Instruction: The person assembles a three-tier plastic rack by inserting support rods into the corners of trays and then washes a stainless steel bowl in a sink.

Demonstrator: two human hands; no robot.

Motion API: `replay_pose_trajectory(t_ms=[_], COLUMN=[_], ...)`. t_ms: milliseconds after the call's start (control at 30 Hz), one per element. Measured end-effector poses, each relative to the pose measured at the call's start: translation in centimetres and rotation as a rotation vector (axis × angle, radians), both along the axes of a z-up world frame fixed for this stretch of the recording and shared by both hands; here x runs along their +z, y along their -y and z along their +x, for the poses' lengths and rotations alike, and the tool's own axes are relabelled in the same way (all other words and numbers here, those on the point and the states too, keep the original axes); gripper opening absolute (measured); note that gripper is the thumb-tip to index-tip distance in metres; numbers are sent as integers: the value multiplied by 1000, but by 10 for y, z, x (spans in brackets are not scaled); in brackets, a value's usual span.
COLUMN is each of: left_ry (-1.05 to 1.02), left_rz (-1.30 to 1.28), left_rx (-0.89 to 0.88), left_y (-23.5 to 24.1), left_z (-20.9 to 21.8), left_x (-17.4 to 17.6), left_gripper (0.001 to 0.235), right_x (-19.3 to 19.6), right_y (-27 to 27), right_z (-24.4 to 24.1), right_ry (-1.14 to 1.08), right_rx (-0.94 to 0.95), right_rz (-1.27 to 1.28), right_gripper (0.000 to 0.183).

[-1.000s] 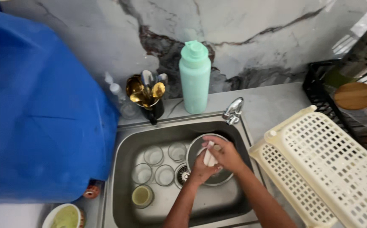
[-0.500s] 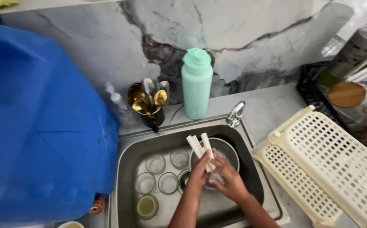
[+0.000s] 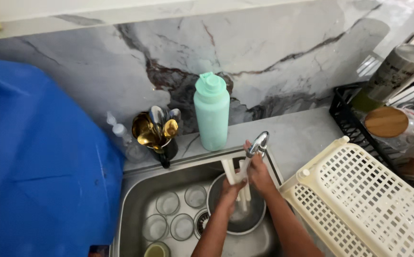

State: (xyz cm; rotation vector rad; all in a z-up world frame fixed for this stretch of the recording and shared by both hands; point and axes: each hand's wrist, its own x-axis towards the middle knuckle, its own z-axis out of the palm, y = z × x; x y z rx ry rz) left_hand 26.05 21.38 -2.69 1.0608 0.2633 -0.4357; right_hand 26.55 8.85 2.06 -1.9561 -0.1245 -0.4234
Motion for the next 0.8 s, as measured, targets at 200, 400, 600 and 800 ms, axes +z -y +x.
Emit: replay_pose_trajectory(t_ms=[200, 400, 600, 800], left_ry=[202, 551, 474, 683], left_rz=[370, 710, 560, 496], left_rx=[-112, -201, -12, -67], left_y=[1, -5, 1, 17], left_z=[-8, -32, -39, -42], left_x=[-5, 5, 14, 1], left_gripper=[53, 51, 69, 72], right_x=[-32, -45, -37, -37], right_y=[-21, -37, -44, -24], right_z=[-33, -14, -17, -44], right_ry=[-2, -271, -246, -224], right_rx=[-283, -186, -4, -181], right_rz=[241, 382, 527, 563], right_gripper=[60, 71, 66, 43])
